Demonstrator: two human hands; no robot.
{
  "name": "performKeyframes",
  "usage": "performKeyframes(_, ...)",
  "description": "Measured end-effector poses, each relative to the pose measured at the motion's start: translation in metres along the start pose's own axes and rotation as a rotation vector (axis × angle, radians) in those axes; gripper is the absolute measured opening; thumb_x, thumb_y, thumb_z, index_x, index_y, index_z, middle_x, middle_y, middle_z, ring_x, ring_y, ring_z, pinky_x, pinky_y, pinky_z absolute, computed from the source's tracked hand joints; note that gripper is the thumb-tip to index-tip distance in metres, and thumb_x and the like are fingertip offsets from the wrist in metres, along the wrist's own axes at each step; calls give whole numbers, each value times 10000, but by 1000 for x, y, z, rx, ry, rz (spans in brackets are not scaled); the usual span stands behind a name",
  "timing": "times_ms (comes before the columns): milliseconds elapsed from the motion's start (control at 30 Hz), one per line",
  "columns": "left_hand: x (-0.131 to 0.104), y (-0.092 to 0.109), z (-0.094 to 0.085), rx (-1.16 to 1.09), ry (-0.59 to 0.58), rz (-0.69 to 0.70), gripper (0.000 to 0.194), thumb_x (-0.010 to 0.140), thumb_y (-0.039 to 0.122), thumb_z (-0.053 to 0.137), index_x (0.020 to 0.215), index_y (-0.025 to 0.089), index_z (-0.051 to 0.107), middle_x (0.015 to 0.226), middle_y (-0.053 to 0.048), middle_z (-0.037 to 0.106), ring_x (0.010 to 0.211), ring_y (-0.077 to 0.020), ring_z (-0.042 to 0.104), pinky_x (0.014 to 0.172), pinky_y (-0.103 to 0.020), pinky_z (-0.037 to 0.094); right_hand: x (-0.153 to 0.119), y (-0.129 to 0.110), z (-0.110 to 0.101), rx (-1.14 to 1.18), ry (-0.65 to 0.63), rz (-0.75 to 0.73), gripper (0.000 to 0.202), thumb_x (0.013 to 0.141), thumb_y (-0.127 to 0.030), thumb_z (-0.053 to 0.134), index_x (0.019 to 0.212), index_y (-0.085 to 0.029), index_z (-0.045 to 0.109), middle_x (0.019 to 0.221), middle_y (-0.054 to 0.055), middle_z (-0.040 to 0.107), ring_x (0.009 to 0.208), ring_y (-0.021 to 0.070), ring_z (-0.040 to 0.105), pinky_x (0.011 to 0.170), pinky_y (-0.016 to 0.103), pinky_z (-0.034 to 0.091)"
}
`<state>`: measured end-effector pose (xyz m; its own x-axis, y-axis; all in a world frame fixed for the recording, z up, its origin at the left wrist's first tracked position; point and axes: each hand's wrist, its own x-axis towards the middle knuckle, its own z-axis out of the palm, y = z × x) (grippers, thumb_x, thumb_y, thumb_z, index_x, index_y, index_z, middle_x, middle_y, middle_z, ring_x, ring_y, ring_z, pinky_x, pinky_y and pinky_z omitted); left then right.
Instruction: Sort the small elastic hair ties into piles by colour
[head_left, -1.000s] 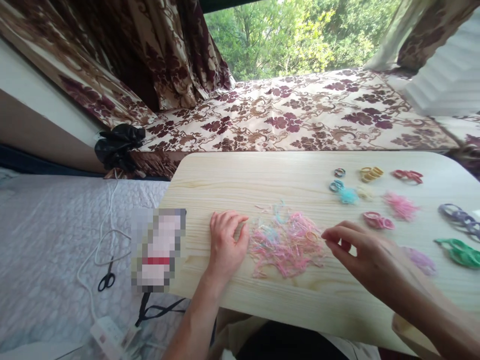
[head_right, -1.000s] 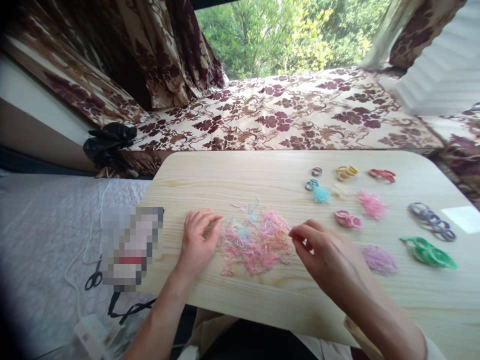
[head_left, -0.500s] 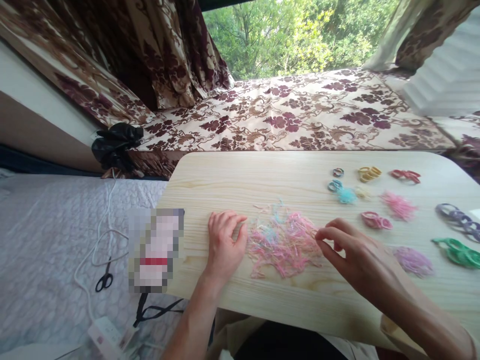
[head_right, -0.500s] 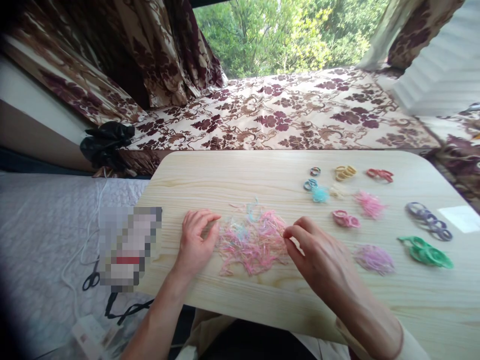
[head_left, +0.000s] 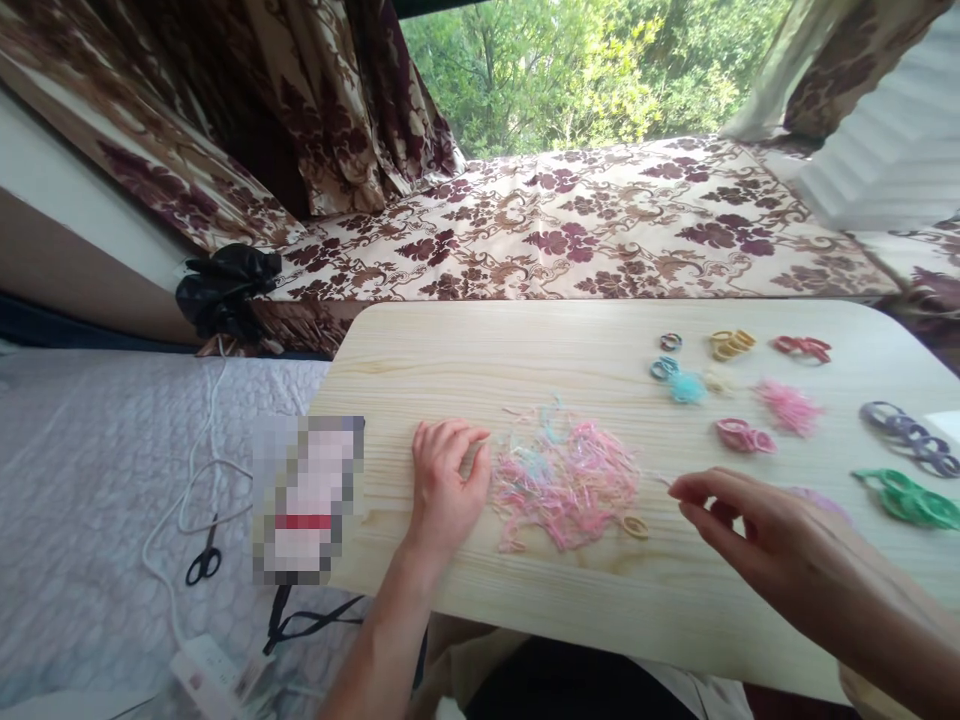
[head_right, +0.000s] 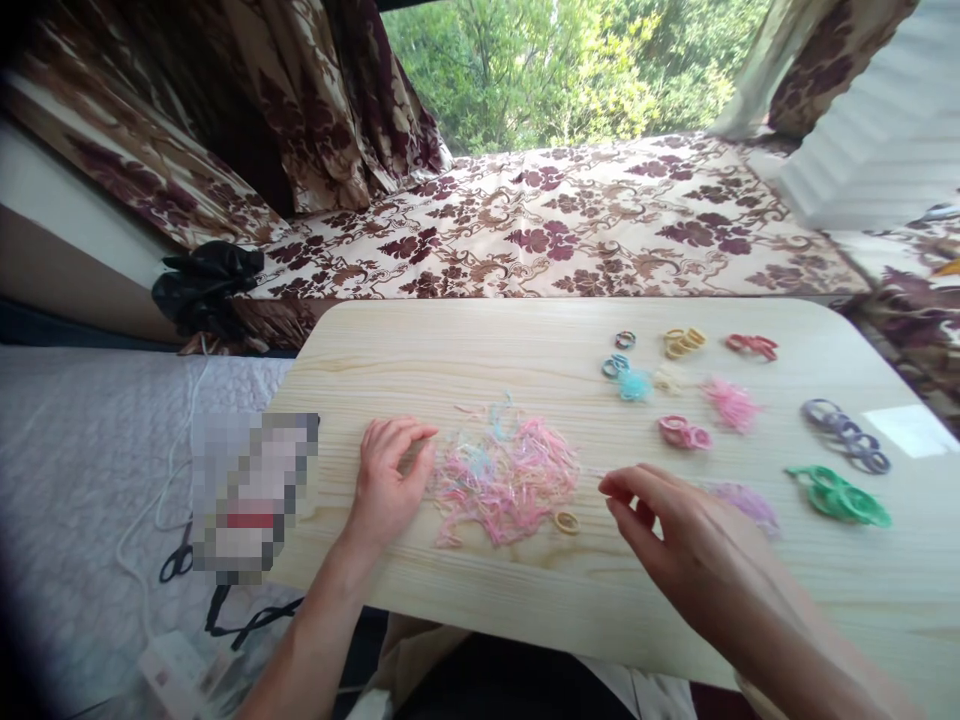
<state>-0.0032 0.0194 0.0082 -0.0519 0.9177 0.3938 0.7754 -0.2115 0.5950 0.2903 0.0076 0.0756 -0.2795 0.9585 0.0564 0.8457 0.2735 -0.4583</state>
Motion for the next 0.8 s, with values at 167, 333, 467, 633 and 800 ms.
performKeyframes(167, 0, 0, 0, 2, -2, 5, 129, 901, 177, 548, 942, 223, 661, 988, -39, 700, 1037, -217, 626, 1098, -488, 365, -9, 1, 3, -14, -48, 0, 263, 897, -348, 472, 749, -251, 666, 697, -1, 678, 466, 119, 590, 435, 253, 398)
performKeyframes(333, 0, 1, -1, 6, -7, -3, 132, 896, 177, 550, 940, 228, 664, 989, -39, 704, 1037, -217, 627, 1102, -489, 366, -17, -8, 15, 18, -110, -11, 263, 923, -349, 477, 802, -258, 692, 749, 12, 681, 521, 123, 622, 465, 237, 421)
performKeyframes(467, -1, 1, -1, 7, -7, -9, 134, 893, 176, 554, 944, 231, 665, 998, -39, 705, 1047, -219, 624, 1109, -493, 358, -14, -14, 23, -15, -125, -12, 294, 923, -377, 489, 718, -244, 653, 701, 8, 653, 493, 116, 598, 433, 226, 364)
performKeyframes(633, -1, 0, 0, 5, -2, -6, 135, 894, 180, 550, 940, 232, 666, 988, -37, 704, 1037, -218, 627, 1104, -487, 364, -10, -14, 21, -29, -132, -12, 331, 918, -354, 462, 653, -232, 616, 655, 11, 620, 485, 113, 581, 431, 227, 340)
performKeyframes(800, 0, 0, 0, 4, 4, -3, 132, 899, 188, 545, 940, 228, 664, 986, -38, 700, 1038, -220, 625, 1099, -488, 361, -19, 2, 10, -129, -26, 43, 375, 931, -463, 441, 704, -253, 654, 692, 12, 644, 490, 128, 580, 432, 256, 335)
